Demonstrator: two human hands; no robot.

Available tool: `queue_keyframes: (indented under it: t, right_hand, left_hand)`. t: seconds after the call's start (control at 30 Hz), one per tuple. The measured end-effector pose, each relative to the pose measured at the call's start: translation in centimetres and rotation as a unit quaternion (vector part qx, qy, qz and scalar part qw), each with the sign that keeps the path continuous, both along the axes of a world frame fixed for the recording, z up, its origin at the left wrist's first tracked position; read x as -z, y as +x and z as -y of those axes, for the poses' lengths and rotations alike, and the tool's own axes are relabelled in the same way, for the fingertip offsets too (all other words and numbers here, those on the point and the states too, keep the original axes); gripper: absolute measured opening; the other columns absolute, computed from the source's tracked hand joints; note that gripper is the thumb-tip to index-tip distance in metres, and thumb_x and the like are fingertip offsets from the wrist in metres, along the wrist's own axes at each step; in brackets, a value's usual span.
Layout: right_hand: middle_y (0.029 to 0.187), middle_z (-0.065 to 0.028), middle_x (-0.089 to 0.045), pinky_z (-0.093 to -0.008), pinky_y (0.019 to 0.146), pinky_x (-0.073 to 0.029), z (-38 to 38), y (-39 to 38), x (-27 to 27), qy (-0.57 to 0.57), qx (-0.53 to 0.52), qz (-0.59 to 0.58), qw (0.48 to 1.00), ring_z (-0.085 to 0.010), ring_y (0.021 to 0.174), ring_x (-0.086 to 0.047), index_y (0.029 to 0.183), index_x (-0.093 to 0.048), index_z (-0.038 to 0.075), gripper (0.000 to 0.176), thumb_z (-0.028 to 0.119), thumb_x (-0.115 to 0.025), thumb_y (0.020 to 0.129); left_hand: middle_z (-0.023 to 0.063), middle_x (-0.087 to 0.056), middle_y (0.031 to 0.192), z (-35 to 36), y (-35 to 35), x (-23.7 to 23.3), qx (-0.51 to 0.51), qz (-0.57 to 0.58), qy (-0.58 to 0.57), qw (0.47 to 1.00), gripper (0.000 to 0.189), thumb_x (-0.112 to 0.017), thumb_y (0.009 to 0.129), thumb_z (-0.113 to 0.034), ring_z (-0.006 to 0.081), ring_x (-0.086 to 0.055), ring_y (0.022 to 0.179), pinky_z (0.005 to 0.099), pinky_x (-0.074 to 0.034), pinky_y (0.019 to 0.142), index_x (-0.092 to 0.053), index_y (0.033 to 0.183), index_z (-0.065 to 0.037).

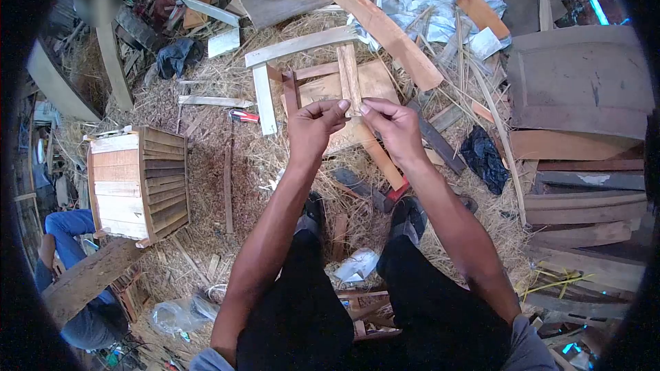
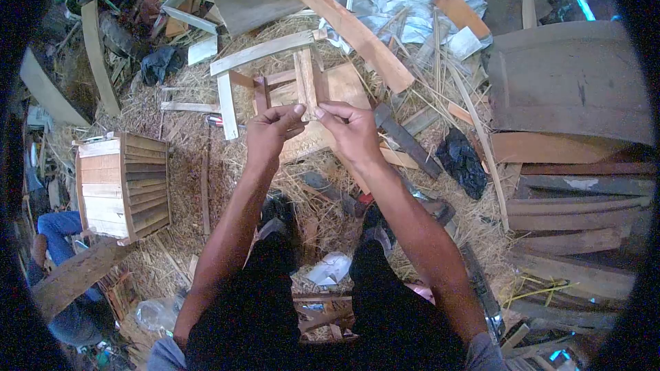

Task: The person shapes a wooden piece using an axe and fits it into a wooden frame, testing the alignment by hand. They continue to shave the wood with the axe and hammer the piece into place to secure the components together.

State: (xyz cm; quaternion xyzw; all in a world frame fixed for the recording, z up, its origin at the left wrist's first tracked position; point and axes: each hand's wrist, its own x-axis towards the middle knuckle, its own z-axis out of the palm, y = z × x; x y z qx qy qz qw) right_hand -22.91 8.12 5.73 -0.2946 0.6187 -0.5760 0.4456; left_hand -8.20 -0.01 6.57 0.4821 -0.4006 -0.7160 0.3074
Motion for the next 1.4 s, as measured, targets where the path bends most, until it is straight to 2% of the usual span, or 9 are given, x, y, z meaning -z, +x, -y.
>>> queue_keyframes:
  t: [0.13,0.4,0.8,0.97,1.07,1.23,1.33,1.37,1.4]
  right_hand:
    - [0.106,-0.0115,-0.073,-0.0268,0.087,-0.051,0.3,-0.1,0.0,0.006,-0.002,0.018,1.000,-0.0142,0.097,-0.066,0.109,-0.072,-0.005,0.022,0.008,-0.071,0.092]
    - [0.107,-0.0119,-0.072,-0.0263,0.087,-0.050,0.2,0.1,0.1,-0.018,0.005,0.033,0.999,-0.0145,0.097,-0.066,0.108,-0.072,-0.005,0.021,0.006,-0.071,0.091]
    - [0.099,-0.0114,-0.074,-0.0254,0.082,-0.051,1.0,-0.5,-1.3,0.050,0.002,0.057,0.997,-0.0139,0.090,-0.067,0.108,-0.072,-0.006,0.028,0.011,-0.076,0.087]
    - [0.099,-0.0104,-0.074,-0.0258,0.080,-0.051,1.1,-1.3,-1.1,0.058,-0.024,0.057,0.996,-0.0125,0.088,-0.066,0.110,-0.072,-0.007,0.029,0.014,-0.074,0.090]
    - [0.100,-0.0083,-0.073,-0.0255,0.080,-0.051,0.8,-1.6,-0.8,0.045,-0.028,0.067,0.996,-0.0111,0.089,-0.065,0.113,-0.070,-0.006,0.029,0.015,-0.068,0.095]
    - [0.104,-0.0074,-0.072,-0.0263,0.084,-0.053,-1.9,-2.2,1.0,0.048,-0.015,0.036,0.998,-0.0113,0.093,-0.066,0.117,-0.069,-0.005,0.028,0.015,-0.064,0.098]
    - [0.106,-0.0077,-0.072,-0.0267,0.085,-0.053,-4.8,-2.5,3.2,0.063,0.018,0.041,0.997,-0.0122,0.092,-0.066,0.115,-0.069,-0.005,0.026,0.014,-0.064,0.098]
    - [0.104,-0.0071,-0.072,-0.0266,0.083,-0.054,-6.1,-2.6,3.5,0.073,0.010,0.043,0.996,-0.0127,0.092,-0.066,0.115,-0.068,-0.005,0.025,0.011,-0.064,0.097]
    - [0.097,-0.0056,-0.073,-0.0247,0.078,-0.052,-7.5,-2.8,5.0,0.054,0.033,0.051,0.997,-0.0089,0.086,-0.065,0.113,-0.069,-0.004,0.024,0.012,-0.067,0.095]
  left_hand:
    - [0.0088,-0.072,0.087,0.4,0.1,0.3,0.013,0.000,0.008,1.000,0.023,-0.078,0.087,-0.019,0.0162,-0.069,0.076,0.0300,-0.059,0.074,-0.072,0.097,0.002]
    - [0.0061,-0.070,0.082,0.6,0.4,0.2,0.037,0.002,0.033,0.999,0.024,-0.078,0.087,-0.021,0.0152,-0.067,0.072,0.0286,-0.057,0.068,-0.073,0.096,0.000]
    - [0.0060,-0.070,0.084,1.1,0.5,-0.4,0.049,0.012,0.022,0.998,0.023,-0.078,0.087,-0.023,0.0149,-0.068,0.078,0.0291,-0.054,0.071,-0.073,0.094,-0.001]
    - [0.0062,-0.070,0.087,1.0,0.5,-0.7,0.069,0.015,0.034,0.997,0.026,-0.077,0.088,-0.024,0.0151,-0.068,0.081,0.0290,-0.054,0.073,-0.072,0.100,-0.001]
    - [0.0040,-0.071,0.091,0.5,0.9,-0.7,0.067,0.010,0.031,0.997,0.031,-0.075,0.090,-0.029,0.0126,-0.067,0.080,0.0257,-0.053,0.070,-0.071,0.105,-0.002]
    - [0.0031,-0.068,0.089,-1.4,2.4,1.2,0.015,-0.010,0.049,0.999,0.029,-0.068,0.096,-0.029,0.0113,-0.065,0.078,0.0271,-0.054,0.070,-0.070,0.105,-0.002]
    - [0.0029,-0.068,0.086,-4.1,2.2,3.5,0.049,0.020,0.077,0.996,0.027,-0.065,0.097,-0.030,0.0105,-0.063,0.075,0.0271,-0.053,0.068,-0.070,0.102,-0.003]
    - [0.0018,-0.067,0.082,-5.2,1.9,4.1,0.076,0.034,0.075,0.994,0.026,-0.063,0.098,-0.030,0.0097,-0.062,0.073,0.0270,-0.052,0.067,-0.070,0.098,-0.004]
    - [0.0009,-0.067,0.079,-6.1,1.2,4.1,0.121,0.069,0.060,0.988,0.024,-0.063,0.098,-0.028,0.0096,-0.062,0.072,0.0266,-0.052,0.066,-0.070,0.096,-0.005]
